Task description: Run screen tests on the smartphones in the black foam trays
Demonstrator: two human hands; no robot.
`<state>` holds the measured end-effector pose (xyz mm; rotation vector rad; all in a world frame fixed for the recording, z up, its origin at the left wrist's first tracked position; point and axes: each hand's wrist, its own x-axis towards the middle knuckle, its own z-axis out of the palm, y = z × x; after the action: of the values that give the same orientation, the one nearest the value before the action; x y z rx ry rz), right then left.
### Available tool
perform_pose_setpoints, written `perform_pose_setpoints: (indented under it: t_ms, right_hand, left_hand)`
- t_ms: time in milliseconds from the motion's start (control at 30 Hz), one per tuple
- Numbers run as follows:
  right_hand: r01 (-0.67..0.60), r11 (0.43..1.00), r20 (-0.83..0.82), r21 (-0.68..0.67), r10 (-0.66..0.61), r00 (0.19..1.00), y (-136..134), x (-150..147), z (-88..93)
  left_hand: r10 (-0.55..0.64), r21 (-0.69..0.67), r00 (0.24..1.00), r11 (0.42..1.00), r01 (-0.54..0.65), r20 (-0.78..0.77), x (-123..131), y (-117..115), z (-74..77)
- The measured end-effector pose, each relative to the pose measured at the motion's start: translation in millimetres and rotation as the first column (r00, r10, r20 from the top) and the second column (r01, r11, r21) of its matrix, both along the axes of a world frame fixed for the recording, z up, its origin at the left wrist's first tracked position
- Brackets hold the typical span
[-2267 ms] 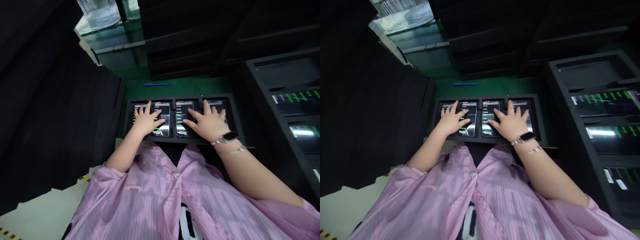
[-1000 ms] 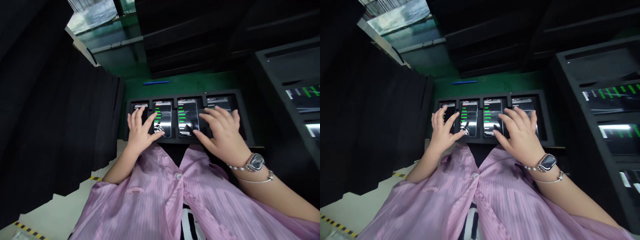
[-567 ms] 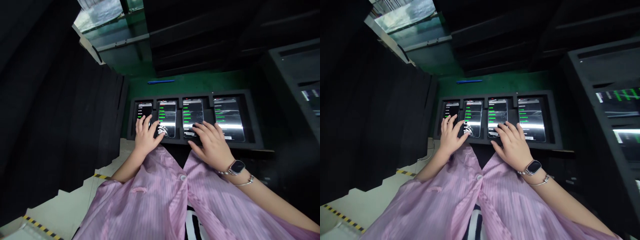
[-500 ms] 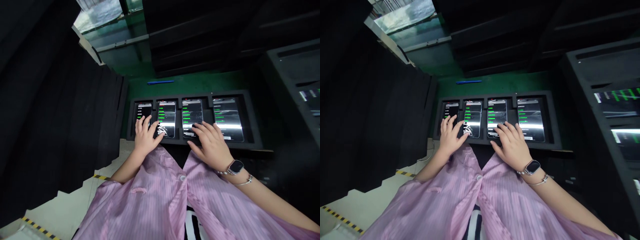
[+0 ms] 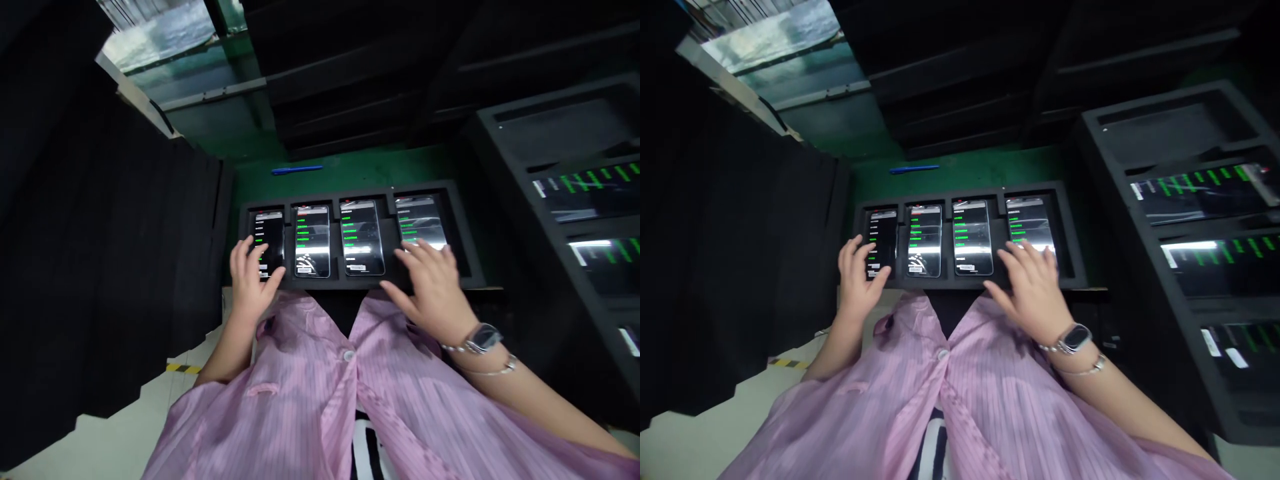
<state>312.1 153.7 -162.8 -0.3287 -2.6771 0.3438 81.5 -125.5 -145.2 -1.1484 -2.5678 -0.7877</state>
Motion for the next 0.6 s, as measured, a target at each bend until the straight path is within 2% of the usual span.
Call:
perform_pose_setpoints:
  t_ms: [100, 200, 300, 433, 600]
  right_hand:
    - [0.129, 0.991, 0.026, 0.021, -0.129, 0.991, 16, 23, -3.8]
    - [0.167, 0.986, 0.083, 0.009, -0.167, 0.982, 26, 35, -8.8]
    - [0.137, 0.990, 0.031, -0.029, -0.136, 0.990, 28, 33, -3.9]
    - [0.087, 0.995, -0.090, -0.057, -0.092, 0.992, 27, 18, 14.2]
    - [-0.028, 0.994, -0.111, -0.103, 0.016, 0.994, 17, -5, 21.4]
  left_hand:
    - [0.090, 0.027, 0.996, 0.996, -0.090, 0.007, -9, -27, -0.4]
    - [0.114, -0.058, 0.989, 0.992, -0.108, 0.097, -12, -42, -6.7]
    - [0.128, -0.124, 0.977, 0.986, -0.108, 0.171, -11, -44, -11.1]
    - [0.138, -0.174, 0.969, 0.979, -0.102, 0.205, -15, -39, -8.6]
    - [0.120, -0.171, 0.971, 0.982, -0.084, 0.208, -22, -31, -9.0]
